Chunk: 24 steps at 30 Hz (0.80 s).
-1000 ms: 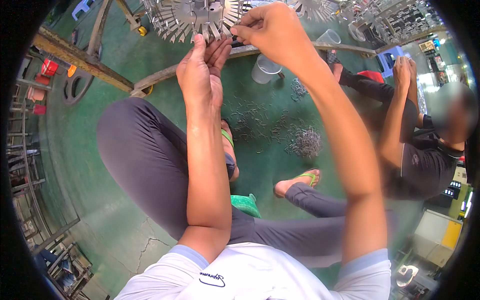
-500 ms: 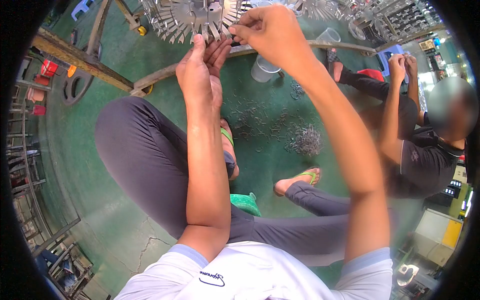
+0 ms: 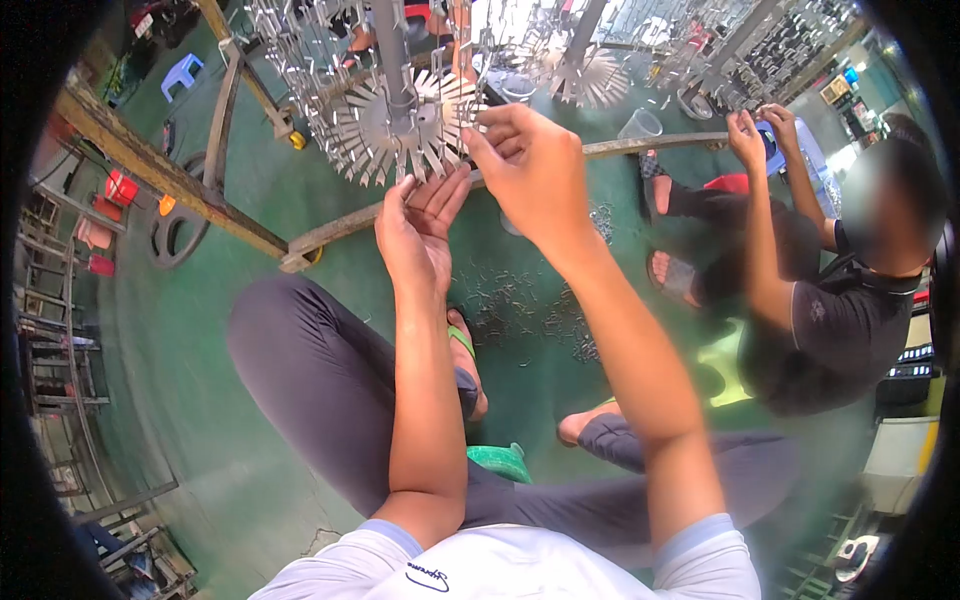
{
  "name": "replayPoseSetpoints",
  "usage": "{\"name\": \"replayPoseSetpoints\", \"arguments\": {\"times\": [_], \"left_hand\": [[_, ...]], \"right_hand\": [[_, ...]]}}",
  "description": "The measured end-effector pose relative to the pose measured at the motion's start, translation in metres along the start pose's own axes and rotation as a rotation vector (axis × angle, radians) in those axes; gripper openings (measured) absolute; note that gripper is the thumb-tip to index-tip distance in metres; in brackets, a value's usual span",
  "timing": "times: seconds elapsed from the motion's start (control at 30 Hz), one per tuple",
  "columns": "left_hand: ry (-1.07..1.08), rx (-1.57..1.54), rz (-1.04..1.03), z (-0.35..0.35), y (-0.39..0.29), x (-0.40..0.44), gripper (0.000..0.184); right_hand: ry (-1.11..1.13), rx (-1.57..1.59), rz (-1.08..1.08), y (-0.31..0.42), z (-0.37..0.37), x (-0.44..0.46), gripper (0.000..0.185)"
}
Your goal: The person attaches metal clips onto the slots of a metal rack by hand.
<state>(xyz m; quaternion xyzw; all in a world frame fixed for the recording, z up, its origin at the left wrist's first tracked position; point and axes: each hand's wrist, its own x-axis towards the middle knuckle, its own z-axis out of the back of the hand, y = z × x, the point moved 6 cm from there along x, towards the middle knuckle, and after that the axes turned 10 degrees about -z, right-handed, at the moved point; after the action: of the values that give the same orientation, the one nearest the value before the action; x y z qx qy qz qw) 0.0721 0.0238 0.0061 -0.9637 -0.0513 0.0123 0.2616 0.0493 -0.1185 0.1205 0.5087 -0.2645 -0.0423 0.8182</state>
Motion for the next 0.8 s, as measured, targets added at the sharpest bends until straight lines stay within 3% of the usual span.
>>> {"name": "replayPoseSetpoints", "arguments": {"times": [0.27,0.43,0.53,0.8], "left_hand": [[0.002,0.004,-0.007,0.0,0.004,-0.001,0.031],[-0.041,0.048,-0.071,0.005,0.006,0.0,0.042],[-0.011,0.106,-0.072,0.004,0.004,-0.002,0.039],[-0.008,0.131,-0.09,0.005,0.003,0.0,0.047]], "right_hand": [[-0.046,0.154,-0.105,-0.012,0.002,0.007,0.019],[-0.051,0.368,-0.136,-0.011,0.007,0.018,0.018],[-0.037,0.334,-0.027,-0.009,0.001,0.027,0.017],[-0.035,0.265,-0.058,-0.009,0.002,0.029,0.017]]}}
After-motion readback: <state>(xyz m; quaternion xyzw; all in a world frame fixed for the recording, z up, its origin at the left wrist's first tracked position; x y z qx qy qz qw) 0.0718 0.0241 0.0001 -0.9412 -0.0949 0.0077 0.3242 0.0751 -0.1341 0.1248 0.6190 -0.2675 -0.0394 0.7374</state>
